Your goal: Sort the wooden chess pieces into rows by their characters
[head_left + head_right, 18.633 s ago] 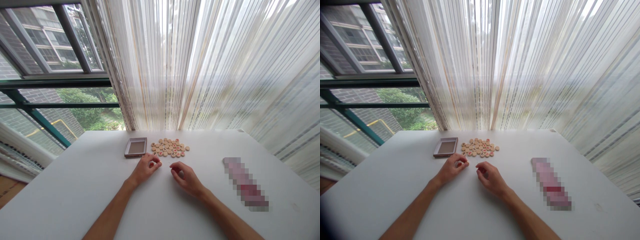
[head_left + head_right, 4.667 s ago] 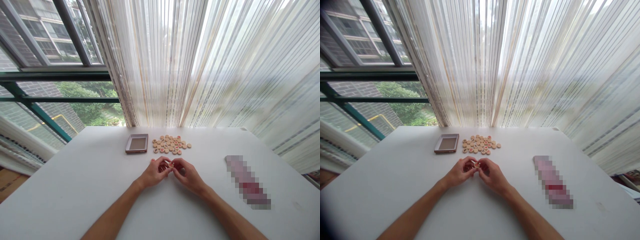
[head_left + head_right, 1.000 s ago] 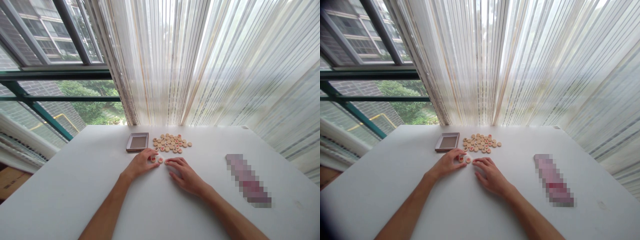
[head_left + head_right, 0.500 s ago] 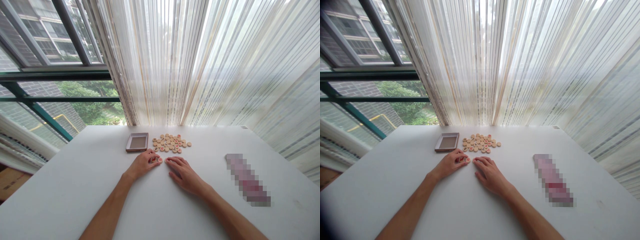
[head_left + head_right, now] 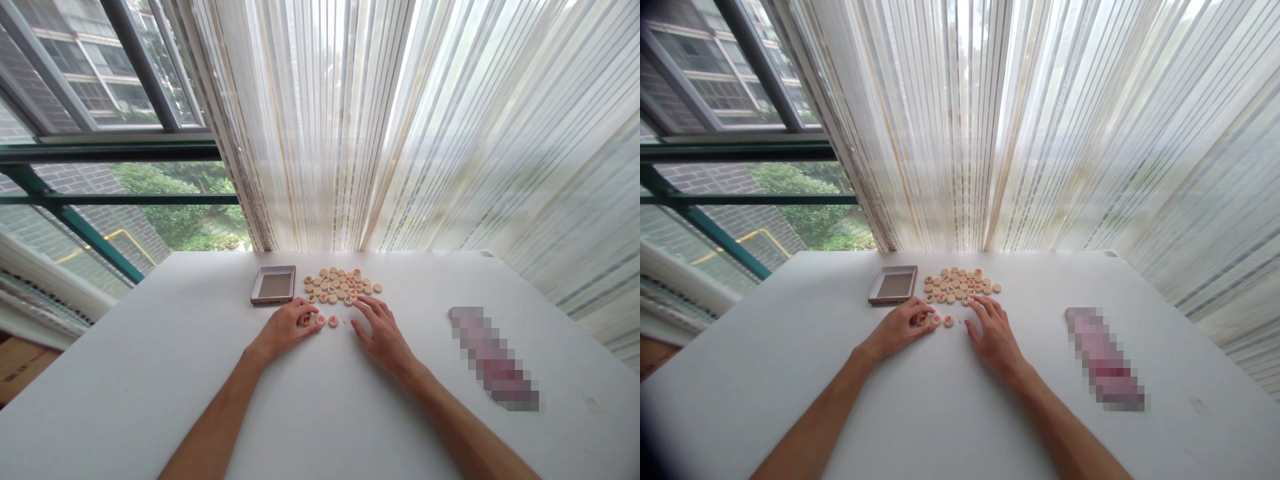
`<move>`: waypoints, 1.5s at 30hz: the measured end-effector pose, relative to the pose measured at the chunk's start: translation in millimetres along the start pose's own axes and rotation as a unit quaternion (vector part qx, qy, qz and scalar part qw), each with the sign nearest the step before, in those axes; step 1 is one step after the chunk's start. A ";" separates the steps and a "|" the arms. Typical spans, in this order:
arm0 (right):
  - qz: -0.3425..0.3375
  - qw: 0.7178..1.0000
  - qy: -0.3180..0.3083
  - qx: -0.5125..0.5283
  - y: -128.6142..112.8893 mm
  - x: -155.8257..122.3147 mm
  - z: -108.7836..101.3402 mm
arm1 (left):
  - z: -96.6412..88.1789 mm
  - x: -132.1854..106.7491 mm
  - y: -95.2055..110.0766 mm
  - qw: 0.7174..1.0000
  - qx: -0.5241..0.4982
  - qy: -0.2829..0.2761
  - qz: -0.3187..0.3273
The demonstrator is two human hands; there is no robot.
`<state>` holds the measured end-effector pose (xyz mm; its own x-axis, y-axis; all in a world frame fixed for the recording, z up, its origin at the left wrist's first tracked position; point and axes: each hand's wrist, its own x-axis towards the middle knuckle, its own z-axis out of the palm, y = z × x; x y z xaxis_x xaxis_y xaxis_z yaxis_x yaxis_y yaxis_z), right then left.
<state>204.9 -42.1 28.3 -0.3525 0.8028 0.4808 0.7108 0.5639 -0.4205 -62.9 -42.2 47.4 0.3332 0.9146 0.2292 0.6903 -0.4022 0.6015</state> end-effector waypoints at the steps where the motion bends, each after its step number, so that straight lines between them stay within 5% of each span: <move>1: 0.007 1.000 0.001 -0.010 2.3 -0.1 0.0 | -1.7 -0.3 -0.2 1.000 -0.002 -0.002 -0.002; 8: 0.027 0.998 -0.051 -0.041 8.8 -3.9 0.9 | -13.5 -2.9 -9.9 0.999 -0.014 -0.029 -0.014; 22: 0.048 0.998 -0.004 0.027 10.0 -1.8 2.3 | -8.7 -1.9 -10.2 0.999 -0.021 -0.016 -0.032; 31: 0.031 0.999 -0.014 0.032 3.4 -0.1 -2.0 | -8.7 -1.2 6.5 0.998 0.001 0.063 0.009; 45: -0.021 0.995 0.013 0.097 -9.2 -0.2 -4.6 | 16.2 -3.4 21.5 0.996 -0.088 -0.002 -0.012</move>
<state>201.3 -48.3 35.6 -0.3624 0.7738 0.5195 0.5633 0.6260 -0.5393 -38.8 -54.7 47.2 0.3218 0.9232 0.2101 0.5750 -0.3669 0.7313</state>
